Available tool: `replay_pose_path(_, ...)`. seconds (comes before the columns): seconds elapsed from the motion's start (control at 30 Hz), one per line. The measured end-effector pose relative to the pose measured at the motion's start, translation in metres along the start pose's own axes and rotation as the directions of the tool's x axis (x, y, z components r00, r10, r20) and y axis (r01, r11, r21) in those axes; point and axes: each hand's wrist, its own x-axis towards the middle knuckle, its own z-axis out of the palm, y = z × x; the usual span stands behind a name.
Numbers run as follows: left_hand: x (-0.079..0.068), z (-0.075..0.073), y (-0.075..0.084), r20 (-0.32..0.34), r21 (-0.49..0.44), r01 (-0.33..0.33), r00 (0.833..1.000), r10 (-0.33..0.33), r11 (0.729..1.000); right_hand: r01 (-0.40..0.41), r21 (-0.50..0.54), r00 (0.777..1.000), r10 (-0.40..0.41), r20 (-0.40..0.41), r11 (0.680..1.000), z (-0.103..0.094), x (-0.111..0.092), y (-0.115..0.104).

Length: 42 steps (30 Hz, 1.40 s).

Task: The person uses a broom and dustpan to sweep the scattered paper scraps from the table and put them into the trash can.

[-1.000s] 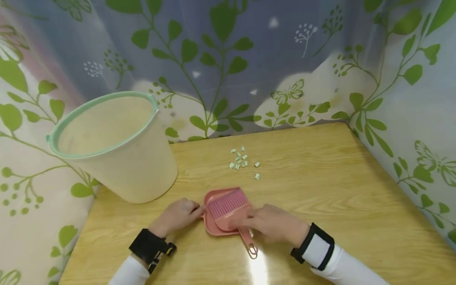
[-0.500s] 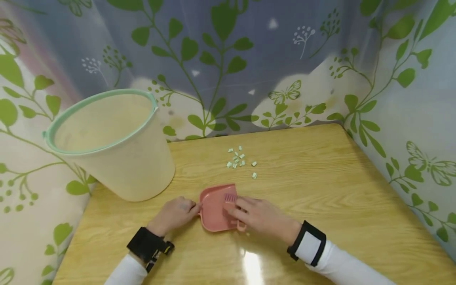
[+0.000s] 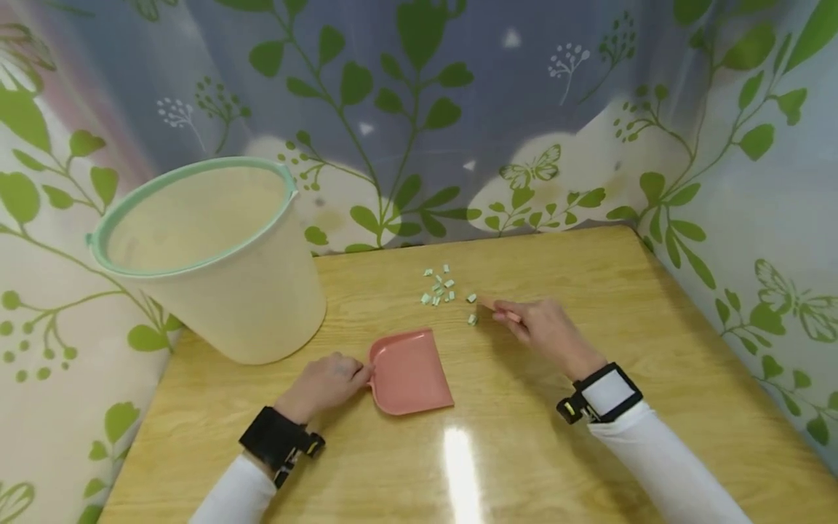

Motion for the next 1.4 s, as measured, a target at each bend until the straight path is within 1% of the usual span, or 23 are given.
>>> replay_pose_path(0.1,-0.002,0.003,-0.001,0.023,0.009,-0.013,1.000,0.013,1.000,0.014,0.054,1.000,-0.015,0.028,0.998,0.012,-0.012,-0.008)
replay_pose_path(0.17,-0.007,0.007,0.000,0.039,0.013,-0.025,0.999,0.025,1.000,0.029,0.102,0.998,-0.033,0.044,0.994,0.014,-0.020,-0.019)
replay_pose_path(0.23,-0.011,0.012,0.001,0.068,0.017,-0.027,0.997,0.026,0.999,0.038,0.120,0.998,-0.043,0.038,0.992,0.013,-0.025,-0.028)
replay_pose_path(0.3,-0.015,0.016,0.003,0.084,0.009,-0.023,0.996,0.022,1.000,0.032,0.094,0.999,-0.033,0.013,0.995,0.013,-0.027,-0.033)
replay_pose_path(0.37,-0.016,0.018,0.004,0.078,0.010,-0.025,0.997,0.024,1.000,0.007,0.032,1.000,-0.007,-0.020,0.999,0.014,-0.027,-0.034)
replay_pose_path(0.43,-0.015,0.019,0.005,0.075,0.010,-0.024,0.997,0.023,1.000,-0.003,-0.022,0.999,0.002,-0.043,1.000,0.019,-0.025,-0.033)
replay_pose_path(0.5,-0.013,0.020,0.004,0.066,0.021,-0.030,0.997,0.029,0.999,-0.019,-0.032,0.998,0.017,-0.062,0.999,0.025,-0.022,-0.035)
replay_pose_path(0.53,-0.011,0.019,0.004,0.058,0.033,-0.035,0.998,0.033,0.999,-0.029,-0.019,0.997,0.028,-0.073,0.999,0.028,-0.020,-0.037)
replay_pose_path(0.63,-0.007,0.017,0.004,0.057,0.043,-0.032,0.998,0.030,0.999,-0.055,0.070,0.991,0.063,-0.116,0.996,0.036,-0.013,-0.050)
replay_pose_path(0.77,-0.001,0.012,0.006,0.068,0.014,-0.024,0.997,0.023,1.000,-0.090,0.180,0.983,0.117,-0.142,0.980,0.045,0.000,-0.076)
replay_pose_path(0.87,0.003,0.009,0.008,0.073,0.007,-0.019,0.997,0.018,1.000,-0.093,0.223,0.979,0.129,-0.155,0.970,0.050,0.008,-0.094)
replay_pose_path(0.97,0.006,0.006,0.010,0.068,0.020,-0.014,0.998,0.013,1.000,-0.056,0.233,0.982,0.096,-0.162,0.971,0.056,0.014,-0.109)
replay_pose_path(1.1,0.009,0.003,0.010,0.052,0.055,-0.017,0.999,0.014,0.998,0.054,0.198,0.991,-0.028,-0.130,0.979,0.061,0.021,-0.125)
replay_pose_path(1.17,0.011,0.002,0.010,0.044,0.067,-0.016,0.999,0.013,0.998,0.109,0.191,0.989,-0.087,-0.119,0.976,0.061,0.024,-0.130)
replay_pose_path(1.2,0.012,0.002,0.010,0.039,0.067,-0.016,0.999,0.013,0.998,0.125,0.200,0.987,-0.101,-0.128,0.972,0.060,0.025,-0.131)
replay_pose_path(1.23,0.013,0.001,0.010,0.032,0.060,-0.017,0.999,0.015,0.998,0.128,0.220,0.985,-0.098,-0.144,0.967,0.059,0.026,-0.131)
replay_pose_path(1.3,0.013,0.002,0.009,0.013,0.049,-0.020,1.000,0.020,0.999,0.113,0.275,0.976,-0.054,-0.213,0.955,0.055,0.030,-0.128)
replay_pose_path(1.37,0.010,0.003,0.007,0.005,0.016,0.007,1.000,-0.007,1.000,0.070,0.362,0.961,0.034,-0.274,0.930,0.051,0.036,-0.120)
replay_pose_path(1.4,0.007,0.004,0.005,0.007,-0.003,0.027,1.000,-0.027,1.000,0.046,0.410,0.952,0.084,-0.294,0.911,0.049,0.040,-0.115)
